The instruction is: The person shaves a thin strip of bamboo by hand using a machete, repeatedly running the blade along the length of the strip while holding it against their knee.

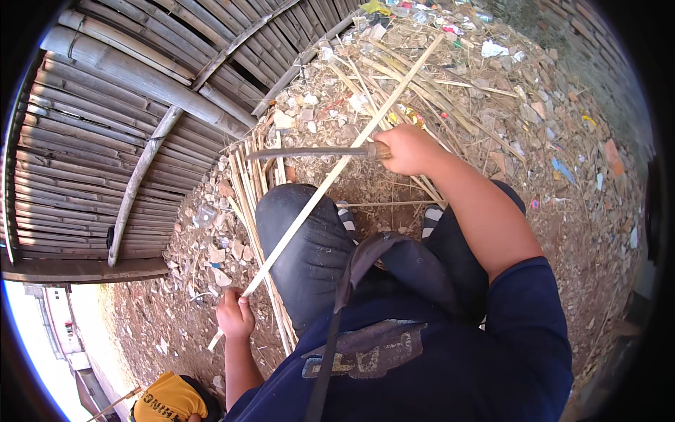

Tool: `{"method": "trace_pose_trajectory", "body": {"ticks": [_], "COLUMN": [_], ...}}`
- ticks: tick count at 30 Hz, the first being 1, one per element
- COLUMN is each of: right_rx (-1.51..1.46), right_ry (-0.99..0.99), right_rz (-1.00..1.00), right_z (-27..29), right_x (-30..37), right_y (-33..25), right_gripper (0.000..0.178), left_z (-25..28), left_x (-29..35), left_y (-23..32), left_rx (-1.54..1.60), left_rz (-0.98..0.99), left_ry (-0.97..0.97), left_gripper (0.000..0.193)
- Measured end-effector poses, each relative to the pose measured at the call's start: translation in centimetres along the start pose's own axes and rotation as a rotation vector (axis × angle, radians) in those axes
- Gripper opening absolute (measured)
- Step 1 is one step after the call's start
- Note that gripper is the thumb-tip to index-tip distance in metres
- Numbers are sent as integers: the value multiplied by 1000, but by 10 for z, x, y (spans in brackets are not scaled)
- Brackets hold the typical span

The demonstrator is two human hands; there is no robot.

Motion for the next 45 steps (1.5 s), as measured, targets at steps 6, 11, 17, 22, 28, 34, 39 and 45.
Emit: {"method": "trace_pose_trajectory", "body": {"ticks": [6,11,17,22,28,34,39,45], "right_rx": [34,144,14,156,-80,131,-177,-372], "right_ry": [88,-63,109,50,186,-19,268,393], "right_rz": [-220,-25,-204,85,-293,-81,-413,-364], "right_z": [23,16,22,6,28,20,35,61], "right_x": [-2,10,-2,5,-6,1,-4,12], "right_y": [3,-13,15,-24,46,8,86,48], "right_gripper": [25,23,23,24,25,28,37,38], "left_z": [-10,-24,-30,-45,-27,-48,-22,12], "left_x": [5,-4,8,12,4,5,-4,-14], "left_y": [-4,-17,-10,-12,-7,-21,-18,40], "left_rx": [-8,57,117,171,121,161,23,-5], "left_rz": [81,43,61,28,50,26,70,-79], "left_ry": [1,-110,-51,-107,-78,-137,-76,55], "left_gripper": [52,53,55,53,51,52,49,26]}}
Point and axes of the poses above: each hand's wrist, its own x-axis away from the middle knuckle, its own z-axis out of the back of the hand, y = z × x, the point moved 5 cm from there along -x, towards the middle knuckle, and after that the axes turned 1 degree about -y, right-handed, at the moved point
